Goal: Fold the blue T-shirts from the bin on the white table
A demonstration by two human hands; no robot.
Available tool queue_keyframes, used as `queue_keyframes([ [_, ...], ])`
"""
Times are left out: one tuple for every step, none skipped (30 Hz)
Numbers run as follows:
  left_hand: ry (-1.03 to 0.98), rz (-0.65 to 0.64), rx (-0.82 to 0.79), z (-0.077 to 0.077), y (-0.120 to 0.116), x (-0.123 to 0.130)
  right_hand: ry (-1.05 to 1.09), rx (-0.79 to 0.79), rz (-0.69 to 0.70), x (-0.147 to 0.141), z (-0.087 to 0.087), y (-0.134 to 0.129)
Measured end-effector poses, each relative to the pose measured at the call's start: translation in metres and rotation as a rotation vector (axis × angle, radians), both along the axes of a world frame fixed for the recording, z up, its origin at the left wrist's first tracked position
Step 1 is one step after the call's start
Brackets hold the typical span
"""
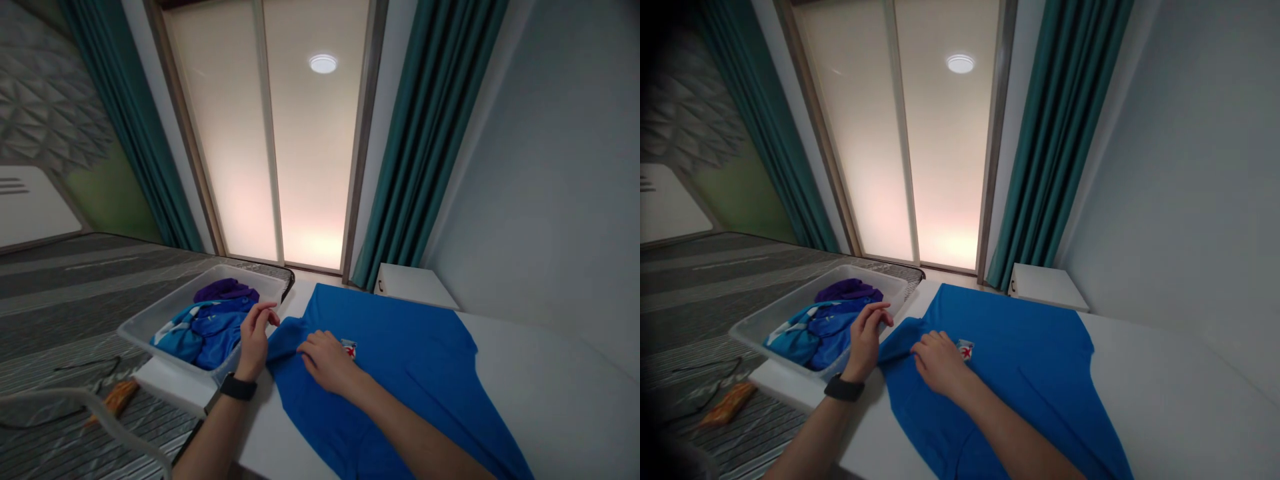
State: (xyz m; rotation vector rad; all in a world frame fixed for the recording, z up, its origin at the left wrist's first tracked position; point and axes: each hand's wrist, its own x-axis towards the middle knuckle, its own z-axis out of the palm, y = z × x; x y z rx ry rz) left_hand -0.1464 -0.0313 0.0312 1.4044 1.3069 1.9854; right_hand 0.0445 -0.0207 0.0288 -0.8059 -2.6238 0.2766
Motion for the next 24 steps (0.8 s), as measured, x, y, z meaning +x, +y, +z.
queue_keyframes([
  [-0.035,0.007,0.013,-0.002,0.001,-0.002,0.001,0.015,0.018,-0.014,0.000,0.001],
  [-0.068,0.005,0.020,-0.003,0.002,-0.003,-0.003,0.029,0.028,-0.025,0.000,0.002],
  [-0.098,-0.002,0.023,-0.005,0.003,-0.004,-0.010,0.039,0.035,-0.035,0.000,0.003],
  [-0.122,-0.009,0.023,-0.005,0.004,-0.004,-0.021,0.048,0.040,-0.043,-0.001,0.004],
  [-0.138,-0.013,0.020,-0.005,0.004,-0.004,-0.033,0.055,0.044,-0.048,-0.002,0.005],
  [-0.148,-0.011,0.016,-0.005,0.005,-0.004,-0.046,0.059,0.047,-0.053,-0.004,0.006],
  [-0.151,-0.005,0.012,-0.005,0.005,-0.004,-0.058,0.059,0.049,-0.056,-0.006,0.006],
  [-0.152,0.001,0.007,-0.004,0.004,-0.004,-0.069,0.056,0.049,-0.059,-0.008,0.006],
  [-0.151,0.005,0.000,-0.003,0.004,-0.004,-0.078,0.049,0.045,-0.061,-0.011,0.006],
  [-0.151,0.006,-0.007,-0.003,0.004,-0.003,-0.083,0.039,0.037,-0.062,-0.013,0.005],
  [-0.151,0.003,-0.011,-0.003,0.003,-0.003,-0.084,0.028,0.029,-0.064,-0.015,0.004],
  [-0.152,0.002,-0.015,-0.002,0.003,-0.003,-0.080,0.016,0.020,-0.065,-0.016,0.004],
  [-0.150,0.004,-0.018,-0.002,0.003,-0.004,-0.070,0.004,0.009,-0.066,-0.017,0.003],
  [-0.145,0.008,-0.022,-0.002,0.003,-0.004,-0.052,-0.007,-0.002,-0.066,-0.016,0.002],
  [-0.140,0.012,-0.027,-0.002,0.003,-0.004,-0.023,-0.022,-0.015,-0.066,-0.015,0.001],
  [-0.136,0.018,-0.032,-0.002,0.003,-0.004,0.019,-0.043,-0.030,-0.065,-0.013,0.001],
  [-0.135,0.022,-0.037,-0.002,0.003,-0.004,0.073,-0.073,-0.049,-0.063,-0.010,0.002],
  [-0.137,0.024,-0.042,-0.001,0.003,-0.003,0.135,-0.115,-0.071,-0.060,-0.007,0.004],
  [-0.138,0.021,-0.048,-0.001,0.003,-0.002,0.202,-0.165,-0.092,-0.055,-0.005,0.006],
  [-0.137,0.015,-0.056,0.000,0.003,-0.001,0.266,-0.220,-0.112,-0.049,-0.002,0.009],
  [-0.130,0.007,-0.066,0.000,0.003,0.000,0.321,-0.274,-0.133,-0.043,-0.001,0.013],
  [-0.115,-0.003,-0.082,0.001,0.003,0.000,0.363,-0.323,-0.153,-0.035,0.000,0.018],
  [-0.095,-0.014,-0.101,0.001,0.003,0.001,0.390,-0.361,-0.175,-0.027,0.000,0.022],
  [-0.071,-0.020,-0.120,0.000,0.003,0.001,0.403,-0.387,-0.199,-0.018,-0.001,0.027],
])
